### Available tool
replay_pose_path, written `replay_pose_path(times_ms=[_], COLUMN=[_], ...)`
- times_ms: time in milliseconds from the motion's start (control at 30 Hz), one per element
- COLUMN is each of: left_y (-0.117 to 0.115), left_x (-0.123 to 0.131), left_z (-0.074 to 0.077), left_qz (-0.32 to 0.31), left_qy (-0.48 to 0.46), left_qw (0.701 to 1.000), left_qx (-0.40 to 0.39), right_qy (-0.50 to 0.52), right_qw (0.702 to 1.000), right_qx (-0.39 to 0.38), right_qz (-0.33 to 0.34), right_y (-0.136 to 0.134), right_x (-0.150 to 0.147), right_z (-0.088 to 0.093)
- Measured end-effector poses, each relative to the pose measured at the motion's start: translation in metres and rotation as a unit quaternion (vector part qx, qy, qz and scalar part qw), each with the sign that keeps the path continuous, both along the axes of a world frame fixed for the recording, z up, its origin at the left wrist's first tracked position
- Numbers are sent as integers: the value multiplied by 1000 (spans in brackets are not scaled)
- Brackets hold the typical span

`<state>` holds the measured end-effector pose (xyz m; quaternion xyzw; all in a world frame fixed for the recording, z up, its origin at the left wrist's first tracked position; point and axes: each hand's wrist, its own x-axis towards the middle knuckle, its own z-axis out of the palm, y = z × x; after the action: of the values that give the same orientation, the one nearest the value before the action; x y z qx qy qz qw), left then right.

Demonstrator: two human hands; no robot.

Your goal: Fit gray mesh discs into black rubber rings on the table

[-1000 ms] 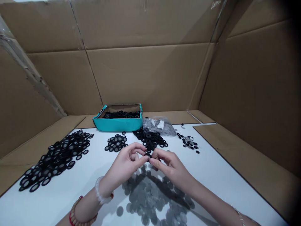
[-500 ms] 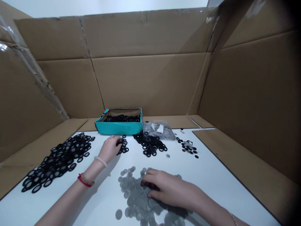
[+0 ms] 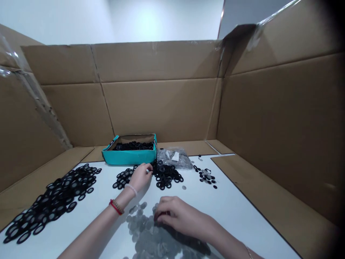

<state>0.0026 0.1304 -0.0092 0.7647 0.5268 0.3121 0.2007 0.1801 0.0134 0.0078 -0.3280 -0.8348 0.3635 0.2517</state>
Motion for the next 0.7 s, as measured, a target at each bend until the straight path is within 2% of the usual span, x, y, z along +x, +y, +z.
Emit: replay_pose_path(times_ms=[67, 167, 233, 267, 367, 433, 700], left_y=[-11, -38, -59, -68, -88, -92, -93], left_x=[-1, 0, 1, 2, 2, 2, 5], left_z=[6, 17, 24, 26, 31, 30, 21], left_qz=[-14, -47, -74, -90, -98, -93, -73], left_qy=[-45, -96, -136, -189, -296, -320, -322], left_qw=[998, 989, 978, 961, 921, 913, 929], left_qx=[-38, -99, -139, -181, -232, -235, -167], right_qy=[51, 145, 192, 208, 236, 240, 251], right_qw=[996, 973, 957, 951, 942, 941, 938], right_qx=[10, -10, -37, -52, -109, -141, -195], right_qz=[-75, -180, -216, -224, -210, -193, -135], right_y=[5, 13, 16, 17, 20, 21, 25], right_x=[0, -3, -5, -6, -8, -8, -7], right_z=[1, 0, -3, -4, -8, -10, -16])
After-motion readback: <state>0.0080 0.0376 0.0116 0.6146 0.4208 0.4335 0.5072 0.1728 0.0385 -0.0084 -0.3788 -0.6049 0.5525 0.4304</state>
